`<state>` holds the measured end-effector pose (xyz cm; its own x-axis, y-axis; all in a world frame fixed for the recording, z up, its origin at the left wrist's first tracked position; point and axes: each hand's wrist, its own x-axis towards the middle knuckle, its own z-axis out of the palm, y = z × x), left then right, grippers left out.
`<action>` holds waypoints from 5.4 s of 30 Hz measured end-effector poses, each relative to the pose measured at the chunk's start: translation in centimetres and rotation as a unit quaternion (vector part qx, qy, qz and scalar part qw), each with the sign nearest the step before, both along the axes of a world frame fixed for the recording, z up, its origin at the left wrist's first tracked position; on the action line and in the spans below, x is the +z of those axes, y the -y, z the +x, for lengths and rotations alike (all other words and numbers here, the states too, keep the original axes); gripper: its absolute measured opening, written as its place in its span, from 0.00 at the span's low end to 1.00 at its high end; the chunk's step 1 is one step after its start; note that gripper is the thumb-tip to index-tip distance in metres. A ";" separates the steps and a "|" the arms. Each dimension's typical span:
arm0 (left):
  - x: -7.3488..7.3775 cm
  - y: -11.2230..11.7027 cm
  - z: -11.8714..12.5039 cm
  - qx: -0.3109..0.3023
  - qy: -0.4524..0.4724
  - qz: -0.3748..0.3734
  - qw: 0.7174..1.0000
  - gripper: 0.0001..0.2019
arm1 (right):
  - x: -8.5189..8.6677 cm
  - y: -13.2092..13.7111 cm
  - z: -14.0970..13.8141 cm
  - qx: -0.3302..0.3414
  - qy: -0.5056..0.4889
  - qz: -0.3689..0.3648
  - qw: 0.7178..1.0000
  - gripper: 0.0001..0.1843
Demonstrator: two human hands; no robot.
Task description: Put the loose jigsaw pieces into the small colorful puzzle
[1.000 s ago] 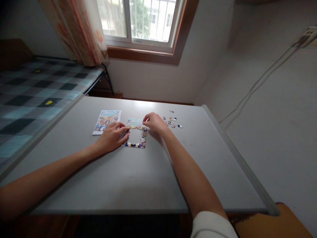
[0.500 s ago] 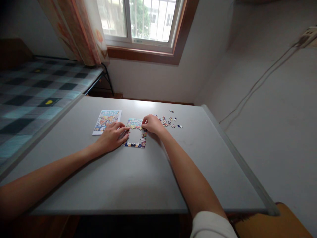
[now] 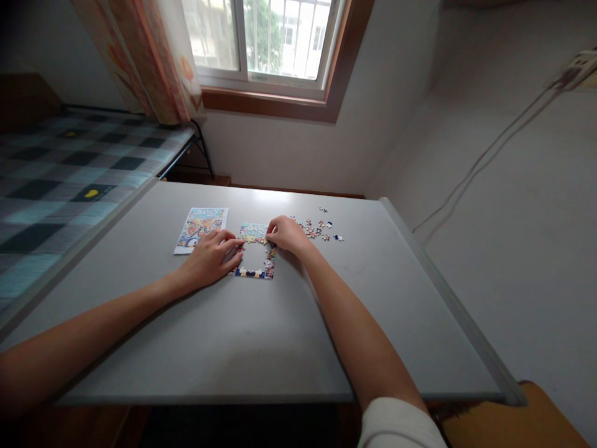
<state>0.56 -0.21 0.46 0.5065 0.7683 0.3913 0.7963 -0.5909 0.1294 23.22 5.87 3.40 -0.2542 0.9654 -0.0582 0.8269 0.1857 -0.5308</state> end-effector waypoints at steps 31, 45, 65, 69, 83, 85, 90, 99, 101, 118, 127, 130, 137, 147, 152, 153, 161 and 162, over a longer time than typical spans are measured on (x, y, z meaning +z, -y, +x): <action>0.0 0.0 0.1 -0.004 0.012 -0.006 1.000 0.13 | 0.3 0.0 0.0 0.013 0.010 -0.028 0.999 0.05; -0.2 -0.1 0.0 -0.002 0.010 -0.005 1.000 0.13 | 1.4 0.0 1.0 0.004 -0.010 -0.026 1.000 0.04; -0.1 0.0 -0.1 -0.004 0.009 -0.006 1.000 0.13 | 0.9 0.0 1.0 0.044 -0.015 -0.071 0.996 0.09; 0.0 0.0 -0.1 -0.004 0.001 -0.008 1.000 0.13 | 1.0 0.0 1.0 0.045 -0.008 -0.068 0.997 0.10; 0.0 0.1 0.0 -0.004 0.008 -0.011 1.000 0.13 | 0.8 -0.1 0.7 0.039 -0.005 -0.043 0.998 0.08; 0.0 0.1 0.0 -0.005 0.010 -0.011 1.000 0.13 | 0.8 0.0 0.7 0.038 -0.005 -0.043 0.998 0.07; -0.1 0.0 0.0 -0.004 0.005 -0.005 1.000 0.13 | 0.7 0.0 0.7 0.038 -0.009 -0.041 0.998 0.07; -0.1 0.0 -0.1 -0.008 0.007 -0.009 1.000 0.14 | 0.3 -0.3 0.8 0.035 -0.018 -0.048 0.998 0.07; -0.1 0.0 -0.1 -0.008 0.009 -0.009 1.000 0.14 | 0.4 -0.2 0.8 0.036 -0.020 -0.049 0.998 0.07; -0.1 0.0 -0.1 -0.006 0.000 0.001 1.000 0.13 | 0.6 -0.2 0.9 0.040 -0.018 -0.057 0.997 0.08; -0.1 0.0 0.0 -0.007 0.007 -0.005 1.000 0.13 | 0.1 -0.1 0.2 0.004 0.011 -0.019 1.000 0.07; -0.2 0.0 0.1 -0.006 0.005 -0.004 1.000 0.13 | 0.0 0.0 0.2 -0.001 0.016 -0.018 1.000 0.06; 0.0 0.0 0.1 -0.008 0.007 -0.003 1.000 0.13 | 0.0 0.2 -0.2 -0.015 0.048 -0.012 0.999 0.06; -0.2 0.0 0.1 -0.008 0.007 0.002 1.000 0.13 | 0.2 0.2 -0.1 -0.023 0.019 -0.004 1.000 0.05; -0.1 0.0 0.1 -0.005 0.009 -0.002 1.000 0.13 | 0.0 0.4 -0.7 -0.019 0.035 -0.002 0.999 0.07; -0.1 0.0 0.1 -0.005 0.008 -0.002 1.000 0.13 | 0.0 0.4 -0.8 -0.020 0.036 -0.001 0.999 0.07; -0.3 -0.1 0.0 -0.010 0.014 -0.004 1.000 0.12 | -0.4 0.2 -0.7 -0.025 0.037 0.010 0.999 0.07; -0.3 -0.1 0.0 -0.009 0.013 -0.004 1.000 0.12 | -0.4 0.1 -0.6 -0.024 0.027 0.010 0.999 0.07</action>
<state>0.58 -0.09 0.16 0.5105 0.7623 0.3979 0.7815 -0.6043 0.1551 22.66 5.78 2.96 -0.2047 0.9775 -0.0507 0.8626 0.1557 -0.4814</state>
